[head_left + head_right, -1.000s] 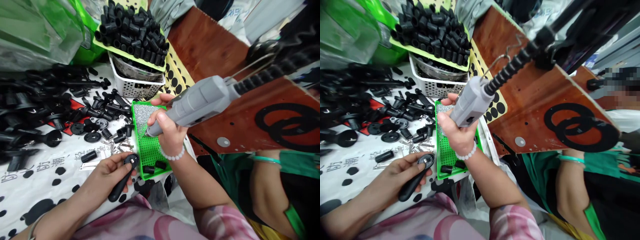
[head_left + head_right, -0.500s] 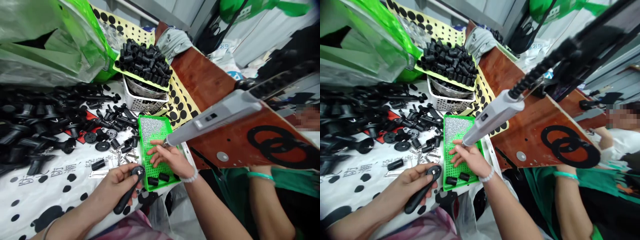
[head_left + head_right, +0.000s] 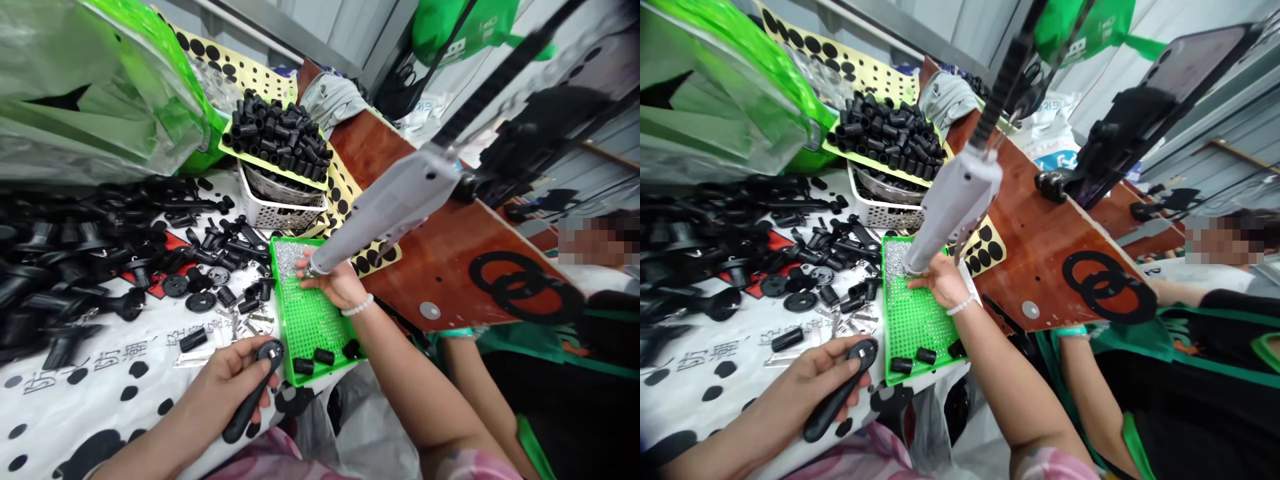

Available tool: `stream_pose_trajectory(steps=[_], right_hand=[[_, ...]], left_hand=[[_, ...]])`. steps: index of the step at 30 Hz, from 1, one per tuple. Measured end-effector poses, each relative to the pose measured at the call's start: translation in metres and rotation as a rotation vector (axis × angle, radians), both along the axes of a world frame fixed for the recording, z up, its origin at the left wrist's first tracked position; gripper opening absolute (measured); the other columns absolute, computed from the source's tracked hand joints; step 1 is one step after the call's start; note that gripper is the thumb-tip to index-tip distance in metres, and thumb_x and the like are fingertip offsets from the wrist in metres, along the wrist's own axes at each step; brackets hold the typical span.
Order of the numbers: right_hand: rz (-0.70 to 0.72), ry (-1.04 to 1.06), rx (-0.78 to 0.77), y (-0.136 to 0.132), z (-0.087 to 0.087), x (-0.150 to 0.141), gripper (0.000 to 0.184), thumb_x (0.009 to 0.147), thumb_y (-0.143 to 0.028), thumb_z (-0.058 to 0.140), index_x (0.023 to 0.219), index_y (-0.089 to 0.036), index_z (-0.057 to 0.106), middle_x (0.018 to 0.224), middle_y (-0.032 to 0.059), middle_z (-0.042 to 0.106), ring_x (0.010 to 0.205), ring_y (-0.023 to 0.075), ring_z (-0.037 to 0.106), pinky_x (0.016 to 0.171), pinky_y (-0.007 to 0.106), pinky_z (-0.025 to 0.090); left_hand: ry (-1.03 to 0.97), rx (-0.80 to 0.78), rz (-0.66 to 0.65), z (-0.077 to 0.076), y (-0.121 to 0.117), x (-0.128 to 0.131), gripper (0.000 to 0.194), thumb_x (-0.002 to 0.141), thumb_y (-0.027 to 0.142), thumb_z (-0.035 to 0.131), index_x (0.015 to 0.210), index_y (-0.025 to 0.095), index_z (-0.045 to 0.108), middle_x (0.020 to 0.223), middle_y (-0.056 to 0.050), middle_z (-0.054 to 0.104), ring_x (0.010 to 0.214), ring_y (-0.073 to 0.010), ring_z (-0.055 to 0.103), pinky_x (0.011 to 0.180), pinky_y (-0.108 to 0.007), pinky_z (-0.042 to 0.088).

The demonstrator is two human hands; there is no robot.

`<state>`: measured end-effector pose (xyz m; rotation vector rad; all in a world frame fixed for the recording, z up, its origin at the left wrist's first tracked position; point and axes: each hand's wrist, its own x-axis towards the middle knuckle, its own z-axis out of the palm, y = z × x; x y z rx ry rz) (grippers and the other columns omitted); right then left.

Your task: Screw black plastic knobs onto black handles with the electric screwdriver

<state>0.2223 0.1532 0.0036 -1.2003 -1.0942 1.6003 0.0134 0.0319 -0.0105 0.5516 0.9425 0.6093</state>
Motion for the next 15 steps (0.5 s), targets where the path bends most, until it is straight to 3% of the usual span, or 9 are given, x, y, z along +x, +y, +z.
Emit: stream_pose_trajectory(steps=[4, 9, 13, 15], right_hand=[[0.097, -0.040, -0.057, -0.003, -0.004, 0.000, 0.028, 0.071, -0.036, 0.068, 0.081, -0.010, 0.062, 0.070, 0.0129, 0.070, 0.059, 0.0221, 0.068, 0.047, 0.032, 0.057], [-0.143, -0.003, 0.172, 0.015, -0.004, 0.005, 0.032, 0.073, -0.047, 0.065, 0.082, -0.017, 0.060, 0.069, 0.0042, 0.067, 0.060, 0.0151, 0.066, 0.053, 0.025, 0.055], [-0.378, 0.047, 0.428, -0.004, 0.028, 0.006, 0.047, 0.082, -0.066, 0.042, 0.094, -0.022, 0.056, 0.086, 0.0039, 0.065, 0.072, 0.0127, 0.065, 0.063, 0.026, 0.056], [-0.519, 0.012, 0.734, -0.023, 0.049, -0.006, 0.052, 0.083, -0.067, 0.039, 0.112, -0.026, 0.052, 0.105, 0.0061, 0.060, 0.091, 0.0157, 0.064, 0.078, 0.032, 0.055]], left_hand=[[0.012, 0.018, -0.023, -0.002, 0.000, 0.000, 0.056, 0.070, 0.044, 0.072, 0.113, 0.014, 0.052, 0.067, 0.000, 0.063, 0.052, -0.0117, 0.052, 0.047, -0.024, 0.047], [-0.002, 0.025, -0.003, -0.001, -0.001, 0.000, 0.057, 0.070, 0.045, 0.072, 0.113, 0.015, 0.052, 0.068, -0.001, 0.064, 0.052, -0.0117, 0.052, 0.047, -0.025, 0.047], [0.003, 0.014, -0.002, -0.002, -0.001, -0.001, 0.057, 0.069, 0.044, 0.073, 0.114, 0.015, 0.053, 0.067, -0.001, 0.064, 0.052, -0.0118, 0.052, 0.047, -0.024, 0.047], [0.000, 0.016, -0.004, -0.003, 0.000, -0.001, 0.056, 0.069, 0.044, 0.073, 0.113, 0.016, 0.053, 0.067, -0.001, 0.064, 0.052, -0.0118, 0.052, 0.047, -0.024, 0.047]])
